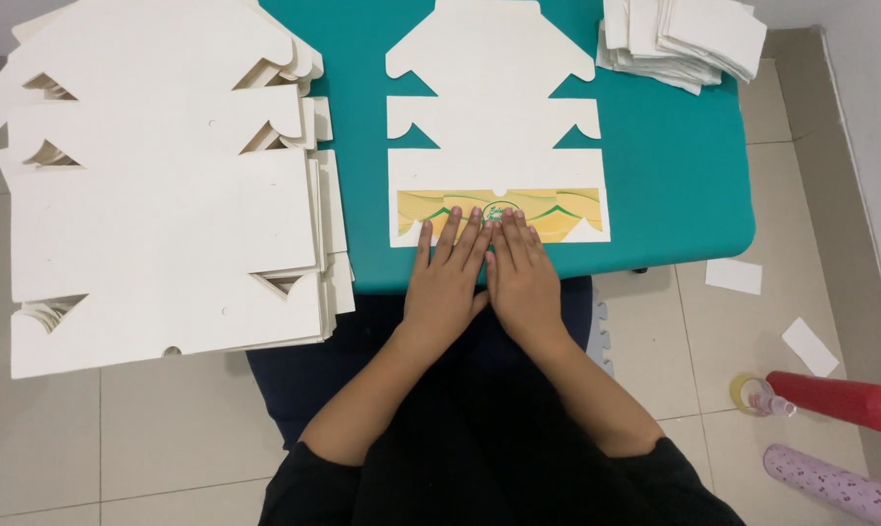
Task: Assembling cardboard snack boxes by folding and tucking flaps from flat templates.
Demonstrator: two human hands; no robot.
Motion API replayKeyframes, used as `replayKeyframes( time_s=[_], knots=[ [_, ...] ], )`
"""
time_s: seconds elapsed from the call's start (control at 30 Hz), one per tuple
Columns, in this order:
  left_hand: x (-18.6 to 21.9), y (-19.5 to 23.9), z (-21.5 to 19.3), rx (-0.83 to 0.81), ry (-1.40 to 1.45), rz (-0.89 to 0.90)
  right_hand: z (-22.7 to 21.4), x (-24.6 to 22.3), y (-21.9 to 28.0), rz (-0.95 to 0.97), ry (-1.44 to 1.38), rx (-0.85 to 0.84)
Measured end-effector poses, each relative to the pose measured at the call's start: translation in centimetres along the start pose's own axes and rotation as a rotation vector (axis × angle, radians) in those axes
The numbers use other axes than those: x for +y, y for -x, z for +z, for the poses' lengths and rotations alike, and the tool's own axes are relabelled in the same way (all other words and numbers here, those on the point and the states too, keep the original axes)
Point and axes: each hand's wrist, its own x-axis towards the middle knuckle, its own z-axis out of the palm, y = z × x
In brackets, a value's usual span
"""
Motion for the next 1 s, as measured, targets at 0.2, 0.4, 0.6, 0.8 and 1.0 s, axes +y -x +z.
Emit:
replayKeyframes(
  time_s=[0.2,0.4,0.6,0.8,1.0],
  knots=[
    [-0.1,0.0,-0.1,0.036,0.049,0.007,-2.5,3.0,1.1,0.057,-0.051,0.012],
    [0.1,0.0,0.0,0.034,0.042,-0.008,-0.7,2.2,1.8,0.196,0.063,0.096],
    [0.0,0.0,0.2,0.040,0.002,0.005,0.5,1.6,0.4,0.006,-0.066,0.033],
    [-0.3,0.5,-0.3,0.065,0.047,0.018,-1.2,1.9,0.0,-0.032,-0.168,-0.032],
    [0.9,3.0,-1.1,0.065,0.052,0.043,-2.9,1.4,2.2,-0.059,-0.141,-0.068]
  ],
)
